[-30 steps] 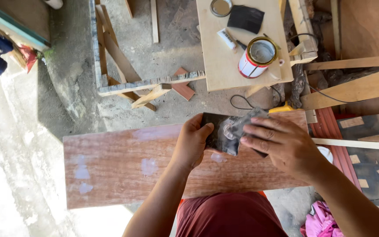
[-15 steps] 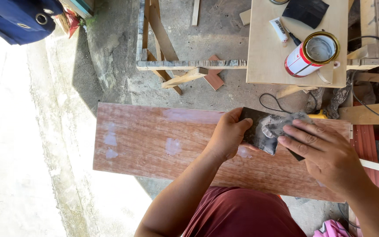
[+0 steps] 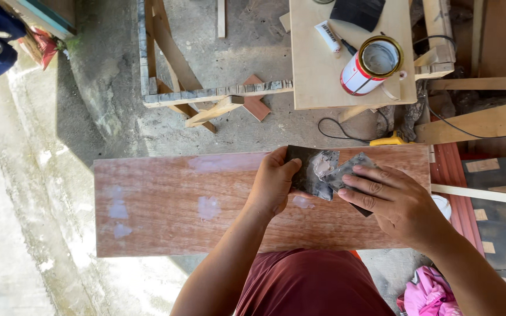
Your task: The person uses two small metal scrapers to spread a white filler substance across a long wooden plank. They work on the flat surface and then move to the edges, smoothing the filler into the wood grain.
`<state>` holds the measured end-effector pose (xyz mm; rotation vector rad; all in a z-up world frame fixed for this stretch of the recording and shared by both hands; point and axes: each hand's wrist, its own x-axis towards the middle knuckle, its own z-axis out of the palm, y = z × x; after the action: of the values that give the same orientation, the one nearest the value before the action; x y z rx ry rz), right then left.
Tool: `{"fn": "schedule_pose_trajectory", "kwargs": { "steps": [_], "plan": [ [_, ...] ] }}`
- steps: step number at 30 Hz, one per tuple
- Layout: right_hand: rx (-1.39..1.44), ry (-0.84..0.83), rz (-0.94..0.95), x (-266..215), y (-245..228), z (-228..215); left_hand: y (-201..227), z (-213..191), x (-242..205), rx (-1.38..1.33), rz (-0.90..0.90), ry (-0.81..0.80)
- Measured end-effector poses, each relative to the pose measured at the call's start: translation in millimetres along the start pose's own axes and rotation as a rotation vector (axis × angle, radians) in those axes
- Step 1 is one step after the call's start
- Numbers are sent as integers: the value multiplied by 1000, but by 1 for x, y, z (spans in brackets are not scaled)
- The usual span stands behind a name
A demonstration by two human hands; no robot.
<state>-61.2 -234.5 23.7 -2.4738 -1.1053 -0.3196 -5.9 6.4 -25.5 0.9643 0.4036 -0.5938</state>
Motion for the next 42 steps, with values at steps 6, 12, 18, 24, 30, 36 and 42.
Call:
{"fn": "schedule_pose_trajectory", "kwargs": {
  "steps": [6,12,18,24,30,36,42],
  "plan": [
    [-25,14,12,4,0,-1,-7,2,7,-31,40,-32],
    [23,40,41,2,-1,-1,-1,6,8,35,20,3],
    [36,12,54,1,-4,-5,-2,3,13,-6,-11,-5],
    [51,34,83,1,-6,-6,-4,0,13,-8,-34,-17],
    [31,72,76,3,-5,-4,-6,-1,13,5,-58,-18],
    [51,82,116,-1,-3,-6,0,11,8,48,-61,9],
    [49,35,117,-2,-6,-7,-2,15,11,138,-66,17]
  ]
}}
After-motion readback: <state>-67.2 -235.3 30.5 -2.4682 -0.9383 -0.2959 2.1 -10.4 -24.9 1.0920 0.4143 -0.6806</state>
